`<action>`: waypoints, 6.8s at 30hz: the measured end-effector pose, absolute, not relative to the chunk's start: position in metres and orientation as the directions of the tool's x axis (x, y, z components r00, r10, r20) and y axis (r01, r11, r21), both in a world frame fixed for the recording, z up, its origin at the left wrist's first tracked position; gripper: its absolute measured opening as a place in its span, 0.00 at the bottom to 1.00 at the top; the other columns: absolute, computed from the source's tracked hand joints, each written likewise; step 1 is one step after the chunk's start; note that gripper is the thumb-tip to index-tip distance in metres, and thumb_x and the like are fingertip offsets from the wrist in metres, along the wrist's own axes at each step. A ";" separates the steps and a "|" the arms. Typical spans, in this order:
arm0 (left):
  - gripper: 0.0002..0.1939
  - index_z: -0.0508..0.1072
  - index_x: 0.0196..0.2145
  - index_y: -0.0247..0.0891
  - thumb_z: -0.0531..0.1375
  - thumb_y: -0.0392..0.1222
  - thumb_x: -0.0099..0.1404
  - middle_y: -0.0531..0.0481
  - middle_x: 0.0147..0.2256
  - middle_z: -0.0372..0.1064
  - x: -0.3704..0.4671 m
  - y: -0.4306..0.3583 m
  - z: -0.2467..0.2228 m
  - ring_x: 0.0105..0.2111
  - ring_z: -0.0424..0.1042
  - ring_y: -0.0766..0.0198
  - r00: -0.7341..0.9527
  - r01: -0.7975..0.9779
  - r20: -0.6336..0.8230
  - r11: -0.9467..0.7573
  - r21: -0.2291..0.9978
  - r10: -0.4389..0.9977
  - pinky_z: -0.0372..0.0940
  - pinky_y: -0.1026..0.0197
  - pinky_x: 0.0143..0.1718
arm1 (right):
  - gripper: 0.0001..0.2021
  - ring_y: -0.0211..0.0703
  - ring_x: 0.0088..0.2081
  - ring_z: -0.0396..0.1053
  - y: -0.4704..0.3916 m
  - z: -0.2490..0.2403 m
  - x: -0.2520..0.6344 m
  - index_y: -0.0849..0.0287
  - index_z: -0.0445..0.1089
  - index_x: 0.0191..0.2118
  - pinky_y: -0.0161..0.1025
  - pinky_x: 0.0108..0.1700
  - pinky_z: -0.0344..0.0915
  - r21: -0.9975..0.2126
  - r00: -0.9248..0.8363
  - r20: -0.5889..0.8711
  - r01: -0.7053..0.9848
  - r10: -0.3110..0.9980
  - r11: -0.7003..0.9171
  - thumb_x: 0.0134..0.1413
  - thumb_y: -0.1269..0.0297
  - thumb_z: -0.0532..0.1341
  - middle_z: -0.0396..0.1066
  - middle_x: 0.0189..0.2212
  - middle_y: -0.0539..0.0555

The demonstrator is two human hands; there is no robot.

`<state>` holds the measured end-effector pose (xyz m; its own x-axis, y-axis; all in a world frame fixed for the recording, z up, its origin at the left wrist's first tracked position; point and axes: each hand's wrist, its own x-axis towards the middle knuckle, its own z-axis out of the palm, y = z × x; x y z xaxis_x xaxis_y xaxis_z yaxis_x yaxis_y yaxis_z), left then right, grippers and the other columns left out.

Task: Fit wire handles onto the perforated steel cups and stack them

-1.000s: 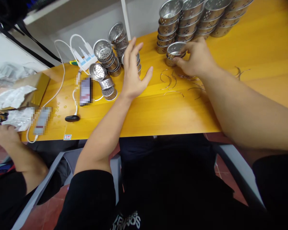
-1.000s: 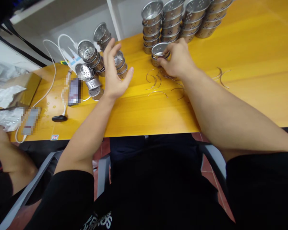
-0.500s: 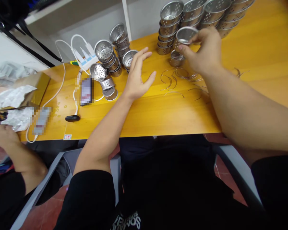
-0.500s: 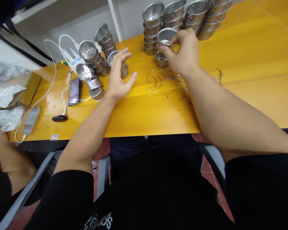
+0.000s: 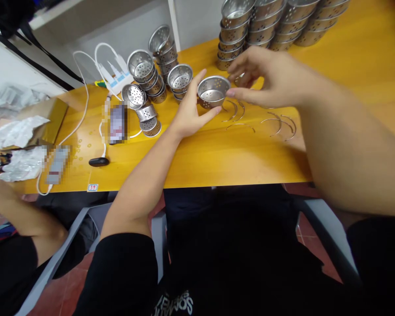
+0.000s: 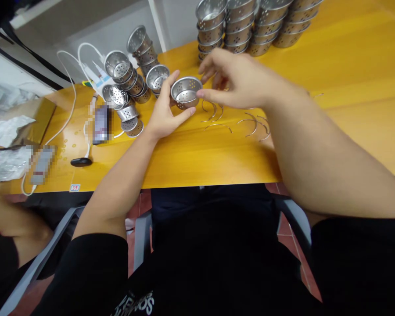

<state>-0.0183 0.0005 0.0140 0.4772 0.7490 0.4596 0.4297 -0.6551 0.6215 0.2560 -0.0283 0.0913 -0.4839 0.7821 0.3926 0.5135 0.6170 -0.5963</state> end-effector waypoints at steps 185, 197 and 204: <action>0.41 0.59 0.63 0.40 0.66 0.69 0.66 0.41 0.59 0.67 -0.013 0.001 0.007 0.60 0.72 0.52 0.527 0.343 0.449 -0.663 0.665 0.722 0.64 0.42 0.71 | 0.28 0.41 0.23 0.63 -0.026 0.064 0.214 0.52 0.70 0.36 0.39 0.21 0.57 -0.906 -0.475 0.338 0.068 0.812 0.417 0.51 0.37 0.80 0.67 0.23 0.49; 0.39 0.61 0.63 0.41 0.70 0.63 0.65 0.42 0.59 0.70 -0.013 0.000 0.009 0.59 0.74 0.53 0.511 0.340 0.456 -0.659 0.671 0.729 0.66 0.42 0.69 | 0.30 0.46 0.26 0.64 -0.026 0.065 0.215 0.50 0.71 0.36 0.43 0.25 0.64 -0.891 -0.472 0.317 0.149 0.823 0.429 0.48 0.30 0.77 0.66 0.22 0.49; 0.41 0.60 0.63 0.41 0.69 0.64 0.64 0.41 0.59 0.69 -0.013 0.000 0.009 0.59 0.74 0.53 0.502 0.322 0.461 -0.653 0.685 0.731 0.67 0.44 0.68 | 0.30 0.44 0.28 0.65 -0.026 0.063 0.211 0.51 0.71 0.38 0.42 0.28 0.64 -0.849 -0.469 0.410 0.116 0.782 0.515 0.52 0.30 0.76 0.72 0.29 0.52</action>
